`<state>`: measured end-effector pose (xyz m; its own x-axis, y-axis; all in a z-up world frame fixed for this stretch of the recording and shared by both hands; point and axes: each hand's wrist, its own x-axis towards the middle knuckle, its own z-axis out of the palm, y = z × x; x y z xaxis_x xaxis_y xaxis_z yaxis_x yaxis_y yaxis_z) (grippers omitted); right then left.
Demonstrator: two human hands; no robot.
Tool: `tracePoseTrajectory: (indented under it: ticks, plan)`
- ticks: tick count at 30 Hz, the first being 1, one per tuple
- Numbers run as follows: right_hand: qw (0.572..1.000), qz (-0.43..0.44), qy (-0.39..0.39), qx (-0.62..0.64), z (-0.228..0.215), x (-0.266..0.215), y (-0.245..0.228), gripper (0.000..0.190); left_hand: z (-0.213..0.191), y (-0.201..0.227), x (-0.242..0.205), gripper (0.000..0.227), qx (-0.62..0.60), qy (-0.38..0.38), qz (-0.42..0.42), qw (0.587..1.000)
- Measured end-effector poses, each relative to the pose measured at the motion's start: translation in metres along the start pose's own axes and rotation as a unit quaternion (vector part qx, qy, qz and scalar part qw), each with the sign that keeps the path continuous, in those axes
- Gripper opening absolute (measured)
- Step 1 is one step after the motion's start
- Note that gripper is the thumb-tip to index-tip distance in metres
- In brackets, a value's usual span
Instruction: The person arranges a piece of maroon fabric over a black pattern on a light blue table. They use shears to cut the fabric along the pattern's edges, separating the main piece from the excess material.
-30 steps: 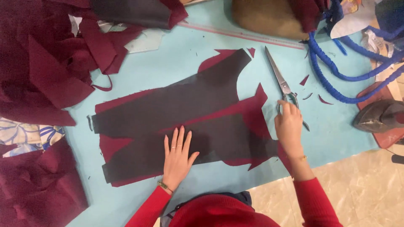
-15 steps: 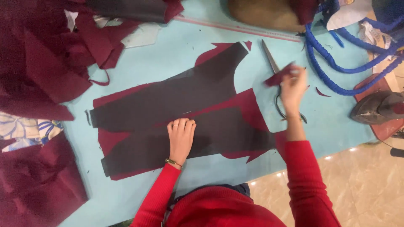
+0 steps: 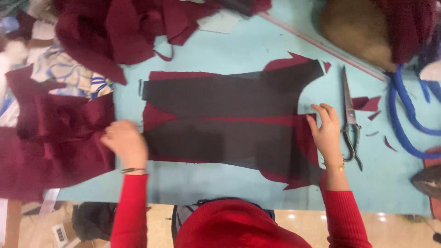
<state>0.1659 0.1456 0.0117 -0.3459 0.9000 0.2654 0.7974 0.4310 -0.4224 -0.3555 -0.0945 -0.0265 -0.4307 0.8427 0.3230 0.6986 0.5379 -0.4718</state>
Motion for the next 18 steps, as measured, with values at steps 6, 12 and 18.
tracePoseTrajectory:
  ticks: [6,12,18]
  plan:
    - [0.974,-0.158,-0.134,-0.093,0.005,0.02,-0.02,0.045,-0.014,-0.094,0.01,0.017,-0.012,-0.004,-0.198,0.98]
    - [0.949,-0.204,-0.162,-0.18,0.021,0.035,-0.009,0.052,-0.037,-0.052,0.033,0.037,-0.262,0.06,-0.115,0.956]
    - [0.984,0.075,-0.142,0.079,0.023,0.062,-0.006,0.056,0.016,0.033,0.08,0.046,-0.531,-0.01,-0.156,0.833]
